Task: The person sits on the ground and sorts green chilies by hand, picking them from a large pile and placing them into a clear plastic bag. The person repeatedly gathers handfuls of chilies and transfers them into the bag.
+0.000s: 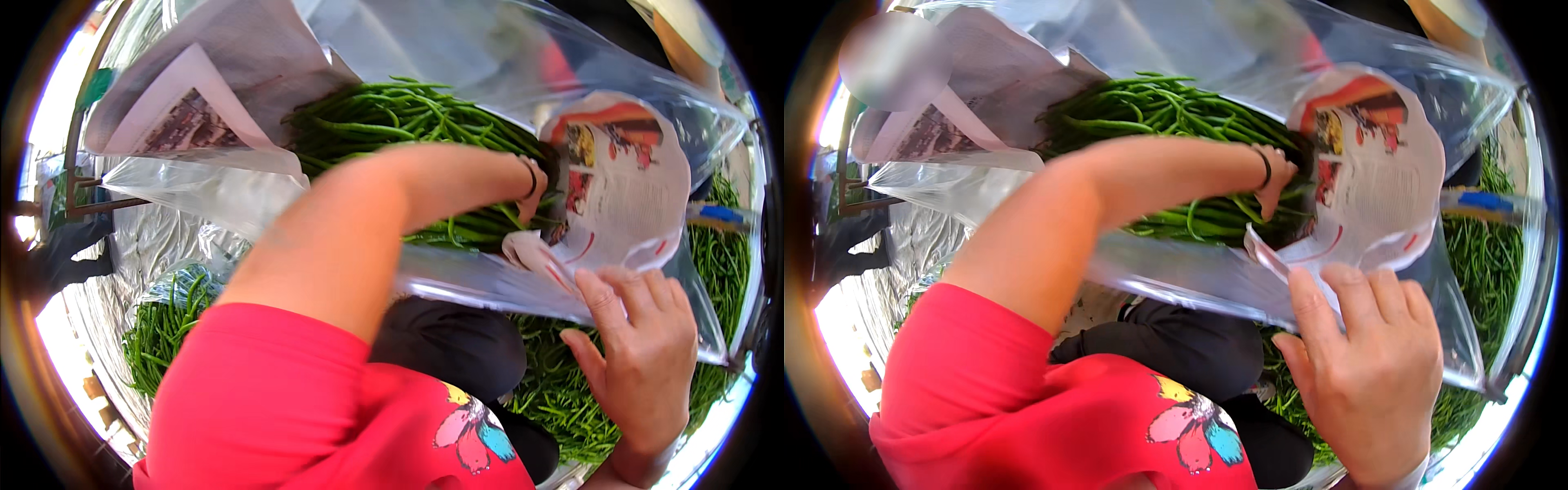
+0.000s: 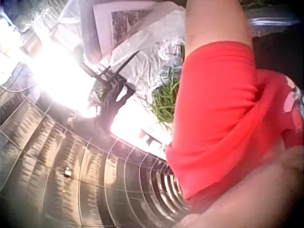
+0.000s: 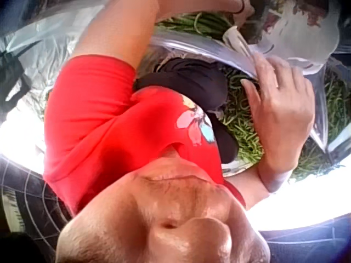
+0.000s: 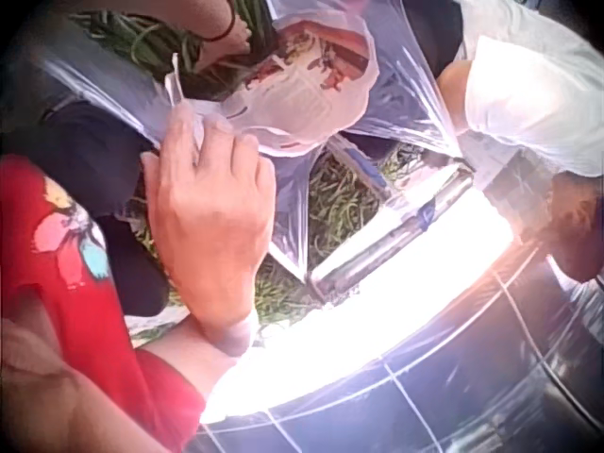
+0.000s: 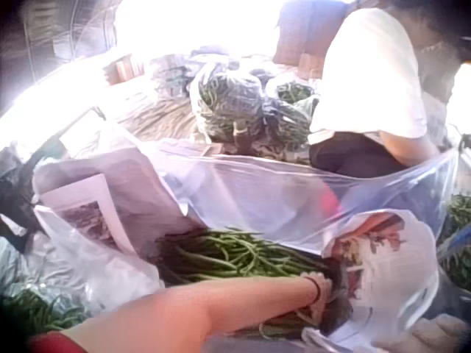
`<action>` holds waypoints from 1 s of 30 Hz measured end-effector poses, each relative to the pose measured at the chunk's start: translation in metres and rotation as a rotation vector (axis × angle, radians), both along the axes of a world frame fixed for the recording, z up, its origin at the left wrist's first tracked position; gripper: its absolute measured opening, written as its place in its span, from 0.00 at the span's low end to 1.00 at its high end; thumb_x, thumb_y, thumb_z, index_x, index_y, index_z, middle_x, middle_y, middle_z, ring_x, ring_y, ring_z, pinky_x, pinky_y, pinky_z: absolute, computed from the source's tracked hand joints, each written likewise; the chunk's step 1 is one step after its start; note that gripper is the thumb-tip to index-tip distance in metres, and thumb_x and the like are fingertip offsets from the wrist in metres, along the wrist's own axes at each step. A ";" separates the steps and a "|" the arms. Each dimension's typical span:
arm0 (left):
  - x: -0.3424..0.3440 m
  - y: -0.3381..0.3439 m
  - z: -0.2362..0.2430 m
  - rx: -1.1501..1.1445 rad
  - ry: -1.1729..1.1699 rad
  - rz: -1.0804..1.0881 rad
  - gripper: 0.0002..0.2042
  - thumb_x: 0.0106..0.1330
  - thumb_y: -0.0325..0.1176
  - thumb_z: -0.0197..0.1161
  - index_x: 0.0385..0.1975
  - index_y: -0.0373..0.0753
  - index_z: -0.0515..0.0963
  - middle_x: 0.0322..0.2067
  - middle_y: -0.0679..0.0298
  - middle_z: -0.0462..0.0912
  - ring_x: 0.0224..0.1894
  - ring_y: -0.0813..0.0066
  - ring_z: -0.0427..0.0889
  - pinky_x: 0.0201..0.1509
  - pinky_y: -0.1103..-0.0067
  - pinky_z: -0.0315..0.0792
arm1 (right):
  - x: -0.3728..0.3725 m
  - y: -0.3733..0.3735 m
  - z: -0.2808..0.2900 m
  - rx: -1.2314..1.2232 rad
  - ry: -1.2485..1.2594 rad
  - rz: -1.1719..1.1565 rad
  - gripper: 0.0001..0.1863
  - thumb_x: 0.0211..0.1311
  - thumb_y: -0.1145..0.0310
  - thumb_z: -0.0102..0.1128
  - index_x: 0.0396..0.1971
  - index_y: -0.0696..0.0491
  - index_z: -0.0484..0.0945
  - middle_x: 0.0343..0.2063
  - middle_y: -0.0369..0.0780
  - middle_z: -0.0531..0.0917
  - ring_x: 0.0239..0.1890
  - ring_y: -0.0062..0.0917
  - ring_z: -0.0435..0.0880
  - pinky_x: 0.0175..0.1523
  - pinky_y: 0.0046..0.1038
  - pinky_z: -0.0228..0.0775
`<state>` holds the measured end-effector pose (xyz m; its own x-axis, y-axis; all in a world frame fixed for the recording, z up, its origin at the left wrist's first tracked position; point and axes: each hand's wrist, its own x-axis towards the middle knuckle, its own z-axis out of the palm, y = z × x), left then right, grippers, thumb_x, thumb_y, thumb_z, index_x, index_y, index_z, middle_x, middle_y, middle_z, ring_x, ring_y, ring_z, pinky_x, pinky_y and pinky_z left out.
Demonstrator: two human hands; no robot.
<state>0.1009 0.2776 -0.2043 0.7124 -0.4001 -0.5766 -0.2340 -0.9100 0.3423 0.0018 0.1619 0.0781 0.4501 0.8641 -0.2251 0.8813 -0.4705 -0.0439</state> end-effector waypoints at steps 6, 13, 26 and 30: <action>0.005 0.052 0.047 -0.197 -0.115 -0.123 0.37 0.46 0.52 0.70 0.54 0.34 0.70 0.49 0.50 0.77 0.53 0.53 0.74 0.55 0.67 0.69 | -0.034 -0.041 0.028 0.310 -0.082 0.024 0.18 0.57 0.60 0.60 0.41 0.57 0.74 0.41 0.48 0.78 0.40 0.42 0.76 0.45 0.42 0.68; -0.082 0.084 0.047 -0.511 -0.589 -0.423 0.06 0.56 0.35 0.61 0.32 0.44 0.77 0.30 0.64 0.77 0.38 0.65 0.77 0.43 0.67 0.70 | -0.080 -0.173 -0.013 0.601 -0.199 -0.493 0.13 0.58 0.78 0.52 0.44 0.56 0.75 0.39 0.43 0.77 0.40 0.31 0.74 0.44 0.33 0.68; -0.097 0.082 0.031 -0.063 0.035 0.052 0.14 0.55 0.42 0.60 0.39 0.49 0.81 0.37 0.60 0.83 0.42 0.59 0.81 0.42 0.67 0.73 | -0.158 -0.306 -0.126 0.438 0.085 -1.160 0.09 0.59 0.79 0.56 0.40 0.58 0.77 0.30 0.36 0.77 0.32 0.19 0.74 0.41 0.20 0.67; -0.093 0.078 0.028 -0.073 0.068 0.099 0.14 0.55 0.42 0.60 0.40 0.48 0.81 0.37 0.60 0.83 0.41 0.61 0.82 0.44 0.69 0.74 | -0.166 -0.315 -0.118 0.499 0.159 -1.232 0.08 0.61 0.75 0.56 0.41 0.58 0.76 0.32 0.34 0.77 0.34 0.16 0.75 0.42 0.18 0.67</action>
